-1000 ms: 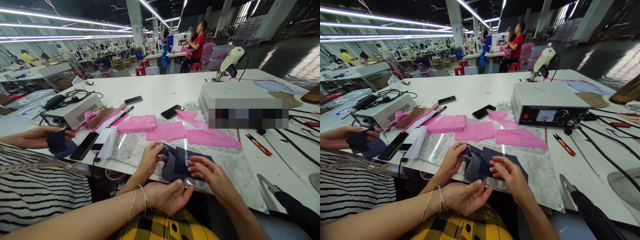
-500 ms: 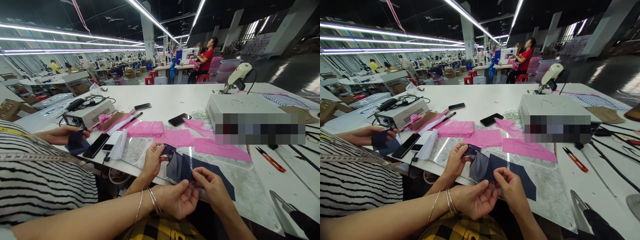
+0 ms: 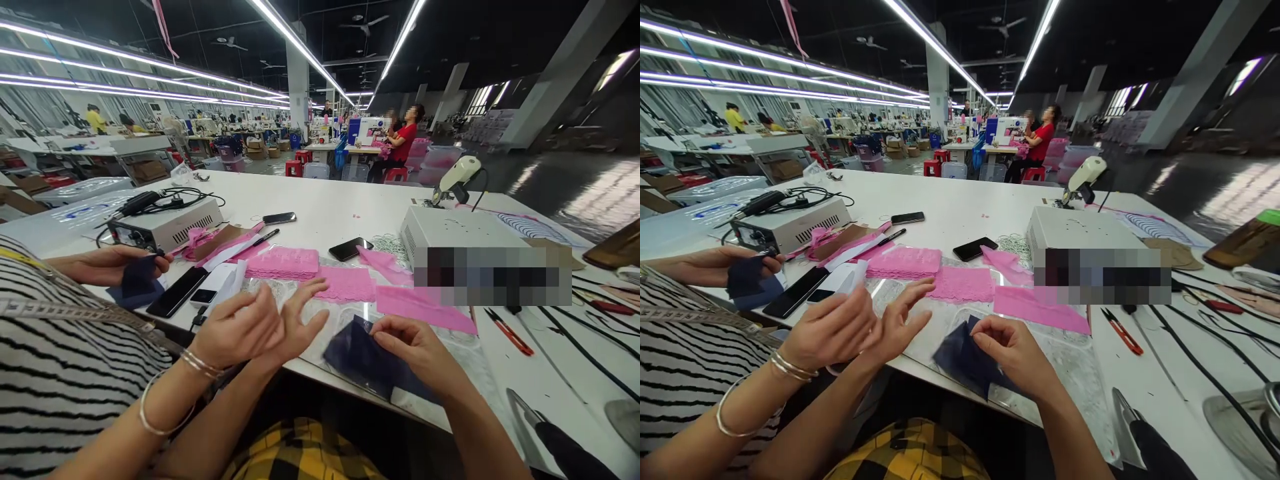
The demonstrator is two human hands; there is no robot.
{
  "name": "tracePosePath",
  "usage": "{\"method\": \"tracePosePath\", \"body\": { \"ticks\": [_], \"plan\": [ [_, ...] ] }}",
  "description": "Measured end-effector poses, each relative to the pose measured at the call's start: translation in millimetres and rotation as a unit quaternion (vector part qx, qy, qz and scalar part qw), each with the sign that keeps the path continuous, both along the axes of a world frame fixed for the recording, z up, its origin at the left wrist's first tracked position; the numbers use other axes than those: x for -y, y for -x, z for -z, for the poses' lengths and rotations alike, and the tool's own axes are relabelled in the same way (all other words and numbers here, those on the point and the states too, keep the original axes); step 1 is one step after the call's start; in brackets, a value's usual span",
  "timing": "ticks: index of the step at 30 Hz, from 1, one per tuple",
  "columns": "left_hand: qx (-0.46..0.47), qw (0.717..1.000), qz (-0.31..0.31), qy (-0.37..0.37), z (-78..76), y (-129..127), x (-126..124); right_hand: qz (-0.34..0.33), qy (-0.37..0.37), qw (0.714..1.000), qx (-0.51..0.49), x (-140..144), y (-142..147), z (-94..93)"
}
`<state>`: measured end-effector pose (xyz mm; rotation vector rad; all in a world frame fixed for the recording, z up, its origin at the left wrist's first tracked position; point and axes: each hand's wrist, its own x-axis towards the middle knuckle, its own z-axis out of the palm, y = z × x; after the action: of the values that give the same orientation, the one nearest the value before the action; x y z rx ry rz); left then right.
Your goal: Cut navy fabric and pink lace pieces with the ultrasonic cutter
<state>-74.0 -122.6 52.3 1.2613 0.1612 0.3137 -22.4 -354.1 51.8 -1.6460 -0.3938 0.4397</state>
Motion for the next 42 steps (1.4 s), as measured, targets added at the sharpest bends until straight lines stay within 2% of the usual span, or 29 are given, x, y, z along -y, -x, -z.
{"method": "tracePosePath", "body": {
  "ticks": [2,4,6,8,10,15,19,22,26,33,38,42],
  "plan": [
    [0.004,0.999,0.043,-0.012,5.6,-6.3,14.6,-0.082,0.017,0.996,0.037,-3.7,-2.0,-12.9],
    [0.0,0.996,0.084,-0.012,8.6,-10.4,30.7,-0.117,0.011,0.992,0.049,-8.2,-4.8,-18.4],
    [-0.013,0.99,0.141,-0.021,11.3,-12.9,44.3,-0.107,-0.005,0.994,0.028,-11.5,-8.2,-15.4],
    [-0.047,0.977,0.205,-0.028,15.6,-14.4,53.5,-0.07,-0.017,0.997,-0.004,-12.1,-10.9,-5.7],
    [-0.081,0.969,0.233,-0.024,21.1,-15.6,57.8,-0.021,-0.022,0.999,-0.025,-9.2,-11.4,7.4],
    [-0.091,0.977,0.191,0.001,30.7,-16.0,57.8,0.047,-0.027,0.998,-0.045,1.8,0.8,35.5],
    [-0.093,0.98,0.176,0.017,34.2,-12.3,59.5,0.097,-0.025,0.994,-0.05,-0.4,13.4,44.5],
    [-0.114,0.976,0.181,0.031,37.5,-8.4,60.7,0.106,-0.029,0.992,-0.054,-4.8,17.4,45.8],
    [-0.128,0.974,0.182,0.049,40.6,-5.0,60.4,0.076,-0.027,0.996,-0.047,-7.1,18.5,44.9],
    [-0.123,0.982,0.139,0.017,42.6,-3.1,60.7,0.1,-0.008,0.994,-0.052,-7.7,18.5,43.7],
    [-0.138,0.981,0.133,-0.014,44.4,-3.4,61.2,0.1,0.002,0.994,-0.043,-8.8,16.5,46.5],
    [-0.149,0.982,0.117,-0.017,44.3,-4.8,62.0,0.132,-0.002,0.991,-0.03,-13.4,16.4,47.0]
  ]
}}
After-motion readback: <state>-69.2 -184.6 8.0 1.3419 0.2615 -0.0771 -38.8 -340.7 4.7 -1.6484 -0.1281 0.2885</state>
